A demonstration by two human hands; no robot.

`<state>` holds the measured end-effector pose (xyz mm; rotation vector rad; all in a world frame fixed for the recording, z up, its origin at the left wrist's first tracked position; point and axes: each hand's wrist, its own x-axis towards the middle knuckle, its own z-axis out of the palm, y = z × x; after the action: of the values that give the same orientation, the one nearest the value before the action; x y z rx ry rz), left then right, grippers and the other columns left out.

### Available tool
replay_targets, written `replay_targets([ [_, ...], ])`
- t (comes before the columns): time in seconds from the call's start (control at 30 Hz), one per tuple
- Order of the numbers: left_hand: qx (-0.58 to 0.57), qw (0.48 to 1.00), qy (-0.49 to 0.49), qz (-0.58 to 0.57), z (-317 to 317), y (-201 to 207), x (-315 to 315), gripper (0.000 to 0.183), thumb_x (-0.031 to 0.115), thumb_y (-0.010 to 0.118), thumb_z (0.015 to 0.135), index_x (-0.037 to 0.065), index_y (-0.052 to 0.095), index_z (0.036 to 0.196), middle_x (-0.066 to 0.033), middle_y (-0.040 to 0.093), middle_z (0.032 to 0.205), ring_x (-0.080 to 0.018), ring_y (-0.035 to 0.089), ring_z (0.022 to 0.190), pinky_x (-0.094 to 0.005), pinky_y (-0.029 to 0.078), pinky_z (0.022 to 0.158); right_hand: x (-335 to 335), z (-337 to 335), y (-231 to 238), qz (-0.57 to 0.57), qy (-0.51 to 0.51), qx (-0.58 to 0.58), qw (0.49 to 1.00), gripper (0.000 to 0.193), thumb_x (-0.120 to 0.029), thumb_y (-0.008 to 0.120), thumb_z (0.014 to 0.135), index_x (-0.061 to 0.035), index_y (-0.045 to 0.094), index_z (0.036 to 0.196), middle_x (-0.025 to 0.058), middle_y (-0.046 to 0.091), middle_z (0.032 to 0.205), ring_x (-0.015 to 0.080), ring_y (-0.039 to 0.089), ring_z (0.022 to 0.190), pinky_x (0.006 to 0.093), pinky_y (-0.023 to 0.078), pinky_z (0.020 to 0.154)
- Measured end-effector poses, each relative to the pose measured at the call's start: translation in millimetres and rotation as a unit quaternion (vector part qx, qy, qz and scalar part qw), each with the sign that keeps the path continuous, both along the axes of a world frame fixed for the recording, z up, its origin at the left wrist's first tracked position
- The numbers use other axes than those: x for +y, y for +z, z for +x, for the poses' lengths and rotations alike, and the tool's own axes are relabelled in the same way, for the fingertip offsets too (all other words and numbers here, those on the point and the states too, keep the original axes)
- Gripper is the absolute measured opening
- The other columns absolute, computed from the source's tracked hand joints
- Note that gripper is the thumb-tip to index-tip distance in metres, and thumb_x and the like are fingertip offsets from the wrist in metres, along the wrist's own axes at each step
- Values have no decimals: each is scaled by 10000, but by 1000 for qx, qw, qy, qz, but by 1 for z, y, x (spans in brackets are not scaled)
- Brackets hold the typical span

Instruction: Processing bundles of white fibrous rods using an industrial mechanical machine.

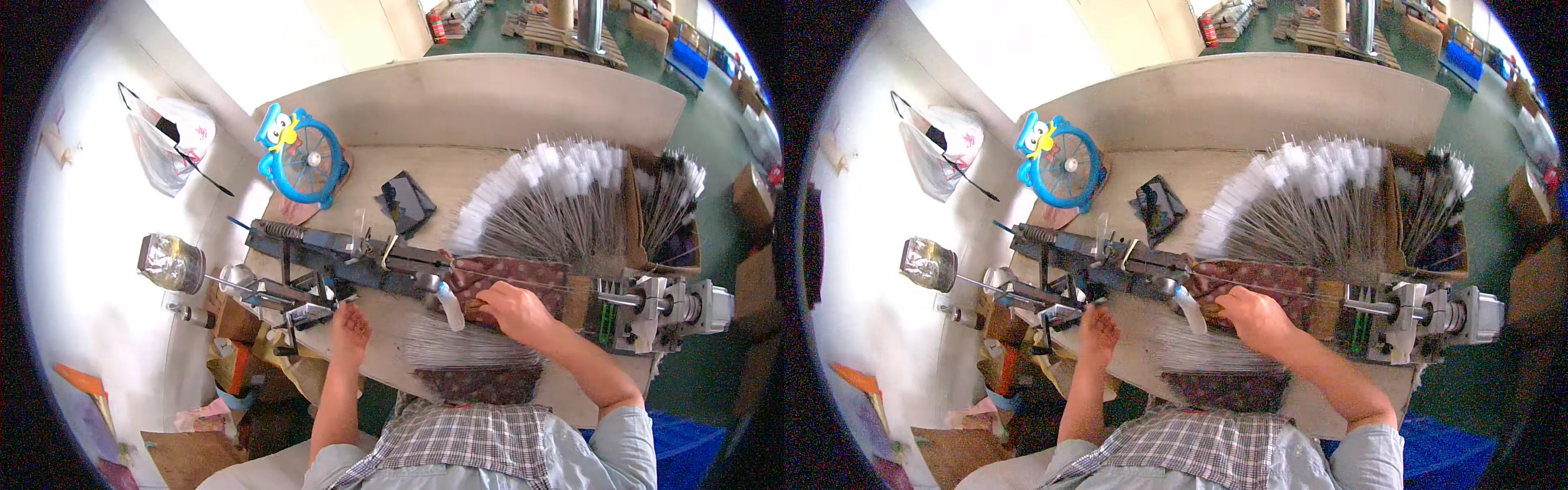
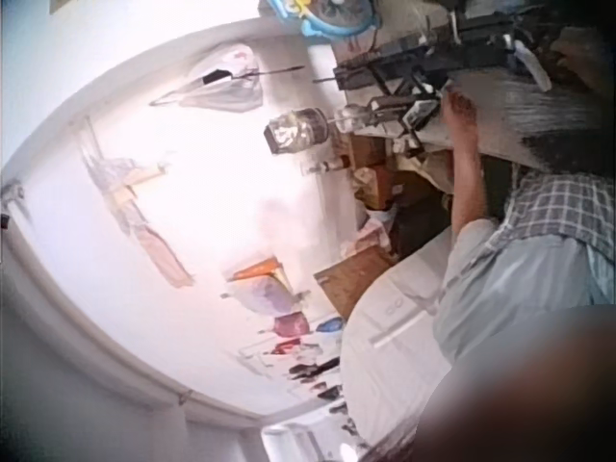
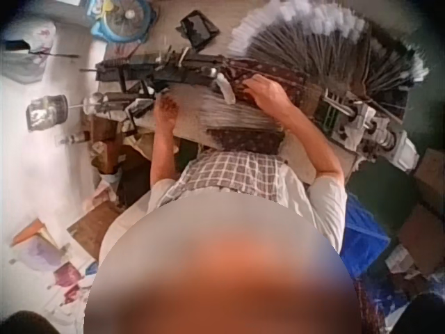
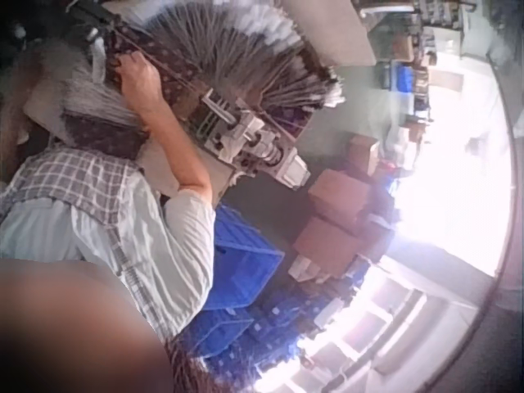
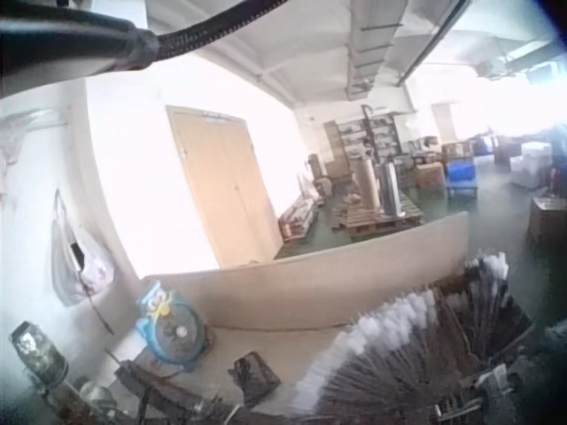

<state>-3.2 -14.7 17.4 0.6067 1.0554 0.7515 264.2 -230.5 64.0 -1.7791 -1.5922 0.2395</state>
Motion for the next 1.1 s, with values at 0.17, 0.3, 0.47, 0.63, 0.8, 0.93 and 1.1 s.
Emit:
replay_targets([
  [0.17, -30, 999, 34, -20, -14, -5, 16, 227, 321, 612, 843, 96, 607, 877, 7, 568, 745, -121, 538, 692, -265, 459, 632, 3, -2, 11, -1, 31, 2, 1000, 226, -49, 634, 761, -16, 591, 981, 143, 583, 906, 329, 591, 794, 392, 501, 676],
  [0.3, -67, 995, 67, -31, -11, -11, 15, 172, 262, 607, 845, 91, 605, 863, 7, 560, 722, -115, 515, 665, -256, 438, 606, 0, -5, 25, -61, 25, 4, 998, 234, -26, 586, 743, -13, 592, 977, 114, 585, 940, 273, 569, 899, 366, 497, 744],
  [0.47, -61, 991, 122, 9, 6, -13, -1, 111, 191, 583, 837, 80, 594, 837, -3, 546, 682, -114, 498, 611, -253, 428, 593, -11, 3, 50, 2, 18, -23, 1000, 262, -50, 628, 729, -27, 617, 990, 114, 620, 887, 282, 599, 819, 360, 501, 722],
  [0.63, -14, 979, -125, 163, 74, 33, -94, 139, 137, 560, 842, 18, 588, 776, -37, 566, 677, -113, 523, 604, -257, 427, 585, -12, 27, 80, 59, -102, -36, 992, 171, -100, 662, 735, -44, 664, 897, 127, 645, 781, 294, 615, 771, 360, 495, 683],
  [0.8, -137, 956, -239, 101, 152, 56, -134, 151, 140, 556, 879, 5, 615, 850, -66, 609, 744, -108, 531, 619, -241, 425, 580, -24, 39, 63, 7, -151, 147, 978, 201, -162, 657, 757, -31, 664, 909, 138, 659, 852, 294, 628, 791, 348, 495, 719],
  [0.93, -114, 946, -266, 147, 175, 42, -140, 162, 155, 548, 904, 8, 617, 909, -63, 624, 794, -92, 533, 625, -224, 428, 587, -41, 44, 60, 8, -171, 109, 979, 200, -158, 653, 758, -43, 665, 921, 134, 659, 836, 280, 629, 758, 340, 498, 700],
  [1.1, -81, 935, -291, 186, 184, 34, -147, 164, 176, 554, 905, 19, 601, 912, -59, 619, 800, -101, 547, 632, -223, 432, 565, -51, 51, 62, -41, -149, 248, 956, 219, -156, 653, 754, -53, 669, 946, 115, 660, 794, 227, 633, 710, 313, 495, 669],
])
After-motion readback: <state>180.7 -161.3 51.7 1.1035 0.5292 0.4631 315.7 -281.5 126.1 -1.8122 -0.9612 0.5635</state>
